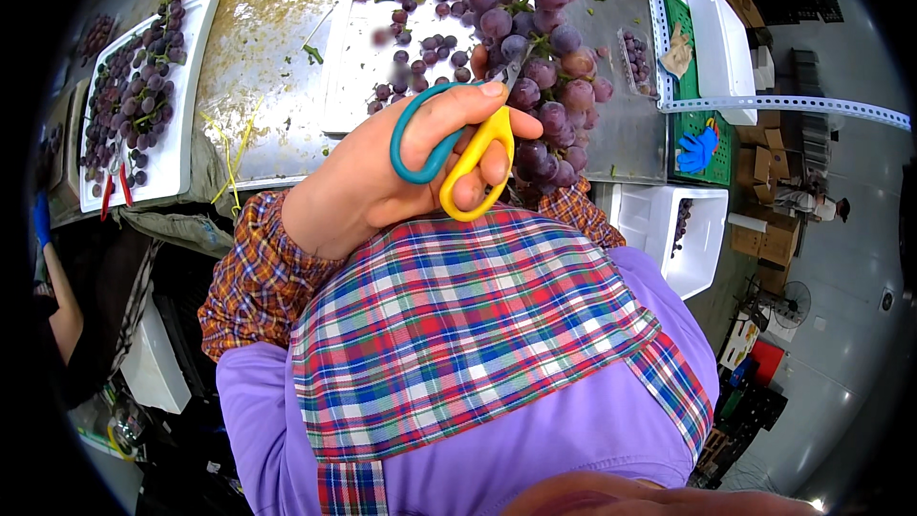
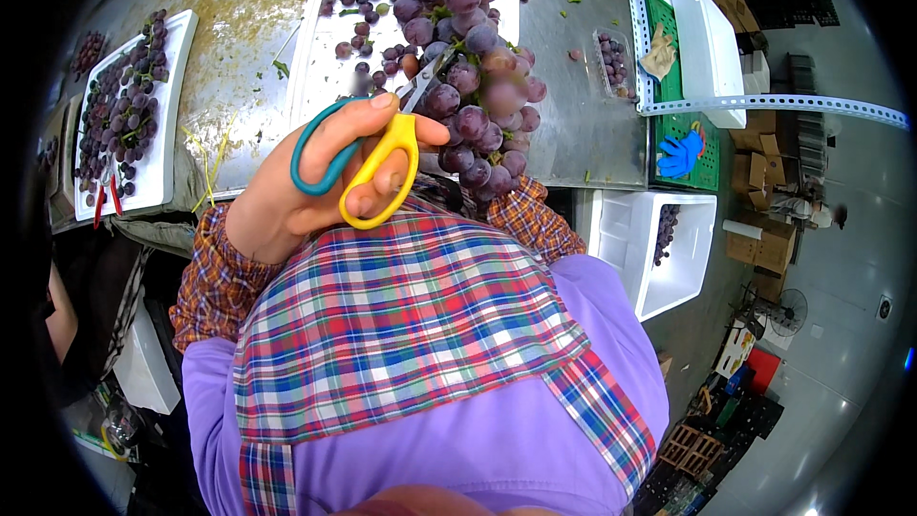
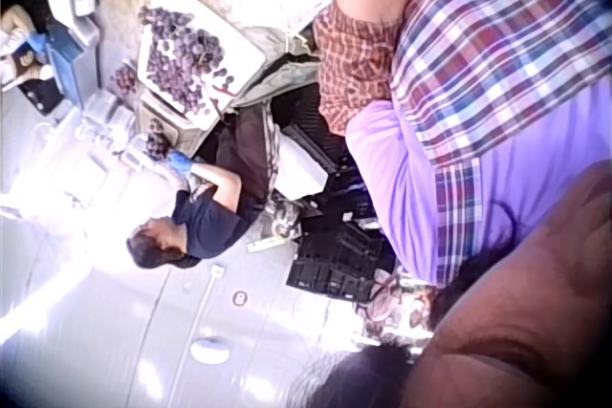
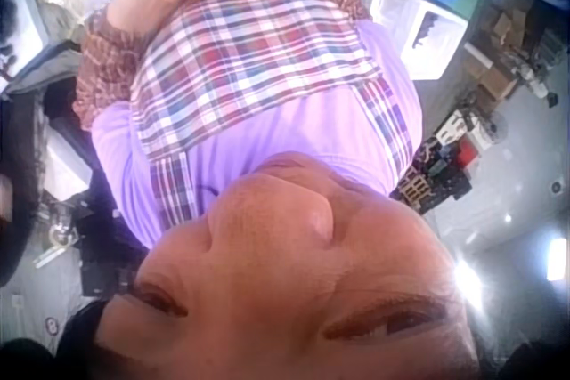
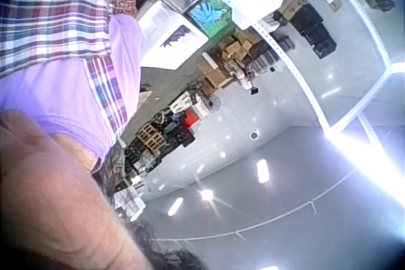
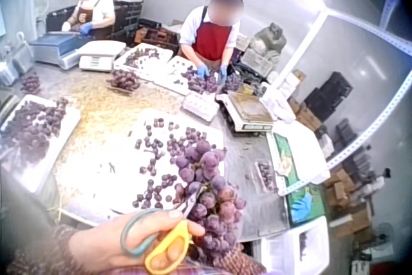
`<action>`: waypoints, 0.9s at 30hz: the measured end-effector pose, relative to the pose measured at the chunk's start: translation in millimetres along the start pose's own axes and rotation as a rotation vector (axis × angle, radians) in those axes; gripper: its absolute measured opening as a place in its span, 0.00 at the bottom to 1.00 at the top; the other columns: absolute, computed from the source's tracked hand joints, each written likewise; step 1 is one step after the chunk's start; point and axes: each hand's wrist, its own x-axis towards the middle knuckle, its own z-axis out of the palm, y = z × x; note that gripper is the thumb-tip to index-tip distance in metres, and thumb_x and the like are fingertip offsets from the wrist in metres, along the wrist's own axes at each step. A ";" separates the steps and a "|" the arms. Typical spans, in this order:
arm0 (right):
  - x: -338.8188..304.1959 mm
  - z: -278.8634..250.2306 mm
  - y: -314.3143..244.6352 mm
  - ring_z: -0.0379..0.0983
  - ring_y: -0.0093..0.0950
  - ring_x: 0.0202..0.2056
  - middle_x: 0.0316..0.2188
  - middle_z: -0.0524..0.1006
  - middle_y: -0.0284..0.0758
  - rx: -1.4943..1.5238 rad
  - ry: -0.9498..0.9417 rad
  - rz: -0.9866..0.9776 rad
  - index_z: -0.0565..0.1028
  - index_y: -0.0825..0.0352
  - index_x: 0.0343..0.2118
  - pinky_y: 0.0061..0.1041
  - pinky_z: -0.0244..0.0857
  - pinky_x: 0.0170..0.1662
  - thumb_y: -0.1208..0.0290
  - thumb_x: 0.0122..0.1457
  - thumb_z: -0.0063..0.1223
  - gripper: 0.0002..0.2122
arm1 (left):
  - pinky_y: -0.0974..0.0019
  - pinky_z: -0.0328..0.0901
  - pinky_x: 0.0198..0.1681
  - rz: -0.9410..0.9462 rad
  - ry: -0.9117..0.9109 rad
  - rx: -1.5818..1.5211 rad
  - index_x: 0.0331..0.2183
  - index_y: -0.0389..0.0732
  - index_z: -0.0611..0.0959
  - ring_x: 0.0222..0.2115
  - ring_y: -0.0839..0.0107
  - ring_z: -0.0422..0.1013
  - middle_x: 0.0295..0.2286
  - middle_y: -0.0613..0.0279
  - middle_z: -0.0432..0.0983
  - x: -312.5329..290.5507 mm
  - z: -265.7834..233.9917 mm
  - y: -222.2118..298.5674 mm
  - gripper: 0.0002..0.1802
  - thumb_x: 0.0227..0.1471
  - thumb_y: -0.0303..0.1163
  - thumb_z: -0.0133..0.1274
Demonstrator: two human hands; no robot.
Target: The person trims grapes from a bunch using scissors, rotates the bunch by hand to check for quality, and places the bunch into a black crate lined with green leaves.
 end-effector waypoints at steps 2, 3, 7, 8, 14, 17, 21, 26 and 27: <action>0.3 -0.5 -0.2 0.64 0.42 0.55 0.57 0.62 0.47 0.018 0.003 -0.010 0.56 0.62 0.61 0.39 0.64 0.56 0.53 0.63 0.40 0.27 | 0.78 0.56 0.17 0.030 -0.004 0.058 0.45 0.26 0.73 0.14 0.80 0.61 0.16 0.67 0.66 3.9 -5.0 -1.8 0.26 0.64 0.42 0.35; 0.8 -1.6 -0.1 0.64 0.42 0.55 0.57 0.62 0.47 0.036 0.007 -0.020 0.56 0.61 0.61 0.39 0.64 0.57 0.53 0.64 0.40 0.27 | 0.78 0.56 0.17 0.033 -0.006 0.080 0.45 0.27 0.74 0.14 0.81 0.62 0.16 0.68 0.66 4.9 -7.6 -2.0 0.25 0.63 0.42 0.36; -2.2 2.5 -1.0 0.68 0.41 0.49 0.54 0.65 0.47 -0.403 0.099 -0.153 0.55 0.60 0.61 0.40 0.70 0.49 0.53 0.60 0.46 0.29 | 0.78 0.58 0.18 -0.005 0.113 0.485 0.44 0.32 0.77 0.15 0.82 0.64 0.15 0.69 0.68 2.1 -3.5 4.5 0.20 0.61 0.39 0.44; -3.4 1.6 -1.7 0.69 0.41 0.48 0.54 0.65 0.47 -0.493 0.120 -0.178 0.55 0.59 0.61 0.40 0.71 0.47 0.53 0.60 0.47 0.30 | 0.78 0.58 0.18 -0.026 0.174 0.665 0.43 0.34 0.77 0.16 0.83 0.65 0.16 0.70 0.69 1.3 -0.5 6.9 0.18 0.60 0.39 0.46; -2.8 1.5 -5.9 0.70 0.42 0.47 0.53 0.66 0.46 -0.346 0.084 -0.099 0.56 0.59 0.61 0.40 0.71 0.44 0.51 0.60 0.45 0.29 | 0.61 0.65 0.26 0.472 0.364 1.611 0.45 0.38 0.77 0.22 0.61 0.74 0.20 0.53 0.74 4.5 -23.5 2.7 0.21 0.50 0.37 0.57; -1.3 3.2 -7.6 0.70 0.42 0.46 0.53 0.66 0.46 -0.227 0.056 -0.018 0.56 0.59 0.61 0.40 0.72 0.42 0.50 0.60 0.44 0.29 | 0.56 0.66 0.28 0.527 0.418 1.742 0.45 0.38 0.77 0.25 0.51 0.73 0.23 0.49 0.76 5.4 -25.8 7.2 0.22 0.49 0.37 0.57; 0.2 6.4 -8.9 0.71 0.42 0.45 0.53 0.66 0.46 -0.143 0.026 0.071 0.57 0.59 0.60 0.40 0.72 0.40 0.49 0.60 0.43 0.29 | 0.55 0.66 0.28 0.517 0.411 1.867 0.45 0.37 0.77 0.25 0.51 0.73 0.24 0.49 0.76 4.8 -25.0 17.7 0.21 0.49 0.35 0.56; 0.7 9.4 -8.2 0.71 0.42 0.45 0.53 0.67 0.45 -0.097 0.008 0.133 0.57 0.59 0.60 0.40 0.72 0.38 0.47 0.60 0.41 0.29 | 0.54 0.66 0.28 0.522 0.408 1.962 0.43 0.38 0.77 0.25 0.51 0.73 0.23 0.49 0.76 4.0 -24.5 22.8 0.19 0.48 0.32 0.55; 0.6 10.1 -8.4 0.71 0.42 0.44 0.53 0.67 0.45 -0.089 0.009 0.142 0.57 0.59 0.60 0.40 0.72 0.37 0.47 0.60 0.41 0.29 | 0.54 0.66 0.28 0.507 0.403 1.977 0.43 0.38 0.77 0.25 0.52 0.73 0.23 0.50 0.76 4.0 -23.9 24.0 0.19 0.47 0.32 0.55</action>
